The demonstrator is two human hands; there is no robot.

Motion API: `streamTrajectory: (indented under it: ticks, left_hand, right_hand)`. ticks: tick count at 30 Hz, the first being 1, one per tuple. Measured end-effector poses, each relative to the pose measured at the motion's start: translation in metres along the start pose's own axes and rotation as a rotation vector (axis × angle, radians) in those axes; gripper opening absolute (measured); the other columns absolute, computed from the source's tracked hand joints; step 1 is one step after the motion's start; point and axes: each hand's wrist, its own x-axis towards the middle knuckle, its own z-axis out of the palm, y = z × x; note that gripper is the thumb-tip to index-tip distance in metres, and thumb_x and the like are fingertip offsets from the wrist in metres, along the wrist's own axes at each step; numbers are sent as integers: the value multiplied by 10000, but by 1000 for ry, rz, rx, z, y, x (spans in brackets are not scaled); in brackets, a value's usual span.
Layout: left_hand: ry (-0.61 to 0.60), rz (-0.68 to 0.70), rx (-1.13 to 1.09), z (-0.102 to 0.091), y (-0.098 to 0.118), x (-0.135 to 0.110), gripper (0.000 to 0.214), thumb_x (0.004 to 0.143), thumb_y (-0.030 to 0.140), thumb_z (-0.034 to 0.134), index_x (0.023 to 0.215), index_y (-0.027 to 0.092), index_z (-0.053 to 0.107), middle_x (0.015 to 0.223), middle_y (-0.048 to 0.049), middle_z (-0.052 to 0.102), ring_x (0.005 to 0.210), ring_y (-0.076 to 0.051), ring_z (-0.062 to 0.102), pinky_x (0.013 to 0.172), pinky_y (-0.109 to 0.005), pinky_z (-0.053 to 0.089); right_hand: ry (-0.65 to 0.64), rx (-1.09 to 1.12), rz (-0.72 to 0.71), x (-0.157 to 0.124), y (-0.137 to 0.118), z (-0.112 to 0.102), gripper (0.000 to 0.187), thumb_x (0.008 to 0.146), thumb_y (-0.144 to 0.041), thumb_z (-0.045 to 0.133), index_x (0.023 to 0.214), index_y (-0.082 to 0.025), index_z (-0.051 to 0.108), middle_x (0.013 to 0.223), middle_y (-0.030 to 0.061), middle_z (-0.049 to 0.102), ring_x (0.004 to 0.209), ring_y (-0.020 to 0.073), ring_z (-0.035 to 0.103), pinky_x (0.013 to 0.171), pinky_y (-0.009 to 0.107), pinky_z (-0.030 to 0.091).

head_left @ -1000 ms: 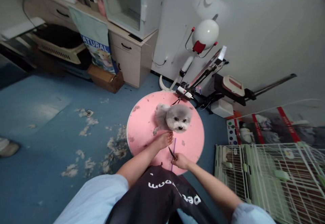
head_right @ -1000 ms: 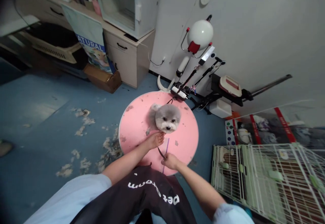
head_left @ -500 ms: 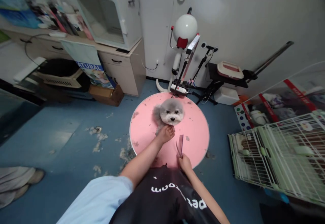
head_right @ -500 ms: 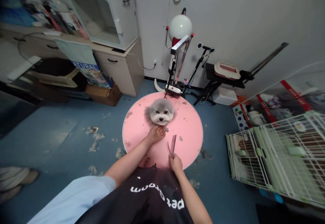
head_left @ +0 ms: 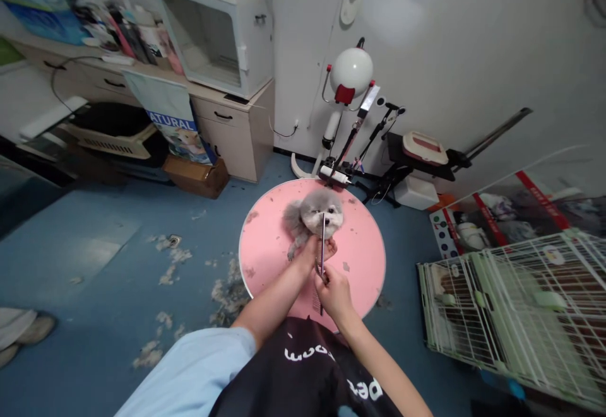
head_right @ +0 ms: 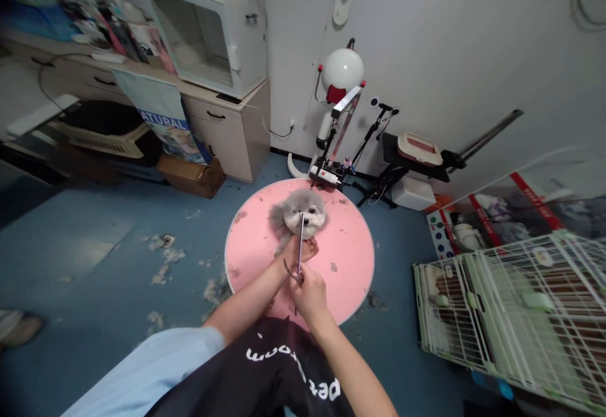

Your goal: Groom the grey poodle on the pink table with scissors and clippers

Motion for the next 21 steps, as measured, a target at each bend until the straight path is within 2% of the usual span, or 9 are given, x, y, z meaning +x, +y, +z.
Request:
streamTrajectory:
  ticks: [4, 5, 7, 9, 12, 14, 16, 18, 21]
  left_hand:
    - [38, -11, -69, -5, 2, -2, 147, 888, 162, 394, 764, 170, 472, 664, -22, 464, 616, -131, 478, 625, -254, 431]
    - [43, -14, -76, -6, 3, -2, 148, 888, 165, 391, 765, 170, 474, 661, -21, 464, 612, -131, 476, 617, -250, 427]
    - [59, -38, -74, -7, 5, 0, 147, 883, 171, 394, 764, 164, 480, 654, -21, 463, 605, -132, 472, 608, -252, 424]
    - [71, -66, -62, -9, 7, 3, 142, 872, 177, 407, 755, 157, 486, 647, -21, 464, 604, -133, 477, 617, -257, 429]
    - [47, -65, -52, -15, 10, 8, 131, 847, 165, 431, 726, 166, 479, 648, -20, 485, 615, -126, 508, 652, -250, 447]
    - [52, -67, -48, -20, 12, 9, 140, 832, 157, 439, 695, 178, 461, 627, -18, 485, 606, -125, 516, 647, -247, 453]
    - [64, -76, -45, -23, 14, 8, 138, 817, 149, 449, 683, 179, 460, 609, -18, 482, 589, -124, 509, 632, -248, 454]
    - [42, -74, -43, -26, 17, 5, 114, 798, 128, 463, 693, 169, 482, 612, -20, 495, 589, -122, 508, 646, -254, 459]
    - [-26, -74, -15, -30, 20, 1, 69, 775, 118, 491, 724, 152, 522, 630, -28, 529, 613, -130, 521, 680, -276, 467]
  right_hand:
    - [-86, 2, -149, 1, -8, 9, 190, 723, -116, 475, 814, -180, 629, 650, 22, 612, 601, 161, 527, 603, 254, 344]
    - [-55, -6, -148, 1, -6, 10, 204, 735, -120, 467, 837, -176, 634, 660, 30, 618, 612, 166, 532, 616, 260, 351]
    - [36, -39, -56, 4, -2, 13, 200, 775, -132, 444, 841, -166, 630, 648, 33, 606, 592, 166, 519, 603, 264, 348]
    - [31, -56, -3, 9, 3, 16, 172, 792, -141, 445, 804, -166, 615, 627, 26, 586, 574, 161, 509, 579, 260, 339]
    - [-126, -8, -172, 14, 10, 17, 157, 757, -117, 467, 791, -175, 609, 642, 18, 595, 592, 156, 516, 608, 262, 359]
    - [-97, 23, -253, 13, 17, 15, 185, 763, -111, 456, 828, -175, 616, 654, 19, 593, 617, 161, 517, 638, 273, 376]
    - [42, 33, -207, 10, 27, 12, 216, 805, -135, 439, 920, -163, 620, 677, 23, 586, 638, 167, 519, 642, 279, 393]
    - [138, 42, -99, 7, 38, 10, 250, 850, -176, 433, 1028, -142, 606, 706, 24, 578, 635, 162, 519, 624, 273, 408]
    - [114, 58, -13, 6, 48, 11, 253, 869, -189, 432, 1050, -135, 601, 683, 6, 549, 610, 152, 510, 603, 263, 408]
